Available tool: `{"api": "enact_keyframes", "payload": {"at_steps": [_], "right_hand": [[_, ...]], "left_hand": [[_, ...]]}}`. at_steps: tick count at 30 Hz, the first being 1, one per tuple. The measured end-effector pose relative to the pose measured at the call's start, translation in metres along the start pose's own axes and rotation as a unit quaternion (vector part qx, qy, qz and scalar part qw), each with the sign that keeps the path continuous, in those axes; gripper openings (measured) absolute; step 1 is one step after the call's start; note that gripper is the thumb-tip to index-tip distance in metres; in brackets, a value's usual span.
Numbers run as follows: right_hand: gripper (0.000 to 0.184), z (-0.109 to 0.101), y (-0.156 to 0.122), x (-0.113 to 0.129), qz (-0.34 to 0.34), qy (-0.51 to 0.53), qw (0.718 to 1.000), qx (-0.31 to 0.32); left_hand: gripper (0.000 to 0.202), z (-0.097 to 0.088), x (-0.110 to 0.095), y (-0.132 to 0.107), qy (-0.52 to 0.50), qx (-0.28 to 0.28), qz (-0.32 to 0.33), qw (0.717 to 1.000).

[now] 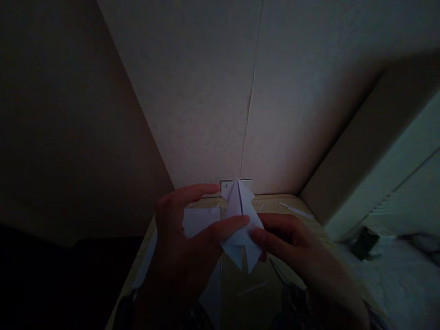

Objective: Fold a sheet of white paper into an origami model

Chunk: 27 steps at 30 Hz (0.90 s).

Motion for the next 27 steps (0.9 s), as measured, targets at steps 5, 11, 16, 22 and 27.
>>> {"api": "enact_keyframes", "payload": {"at_steps": [5, 11, 16, 22, 27], "right_hand": [[0.031, 0.007, -0.001, -0.008, -0.013, 0.028, 0.999, 0.030], [0.040, 0.002, 0.001, 0.000, -0.059, -0.009, 0.998, 0.024], [0.014, -0.015, -0.003, 0.012, -0.100, -0.149, 0.981, -0.074], [0.008, -0.021, -0.008, 0.018, -0.141, -0.183, 0.963, -0.137], [0.006, -0.018, -0.010, 0.022, -0.159, -0.168, 0.964, -0.128]], "left_hand": [[0.027, 0.003, -0.002, 0.002, -0.022, -0.005, 0.033, 0.999], [0.029, -0.004, 0.000, 0.006, -0.051, 0.020, 0.029, 0.998], [0.027, -0.002, 0.007, 0.007, -0.106, 0.037, -0.078, 0.991], [0.010, 0.011, 0.011, 0.008, -0.164, 0.031, -0.180, 0.969], [0.015, 0.018, 0.015, 0.000, -0.151, 0.095, -0.240, 0.954]]}}
Point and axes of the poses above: each hand's wrist, its own y-axis towards the middle knuckle, its own z-axis out of the palm, x = y × z, the point moved 6 cm from there along y, towards the middle knuckle, and after that the axes turned 6 degrees about -y, right-handed, at the moved point
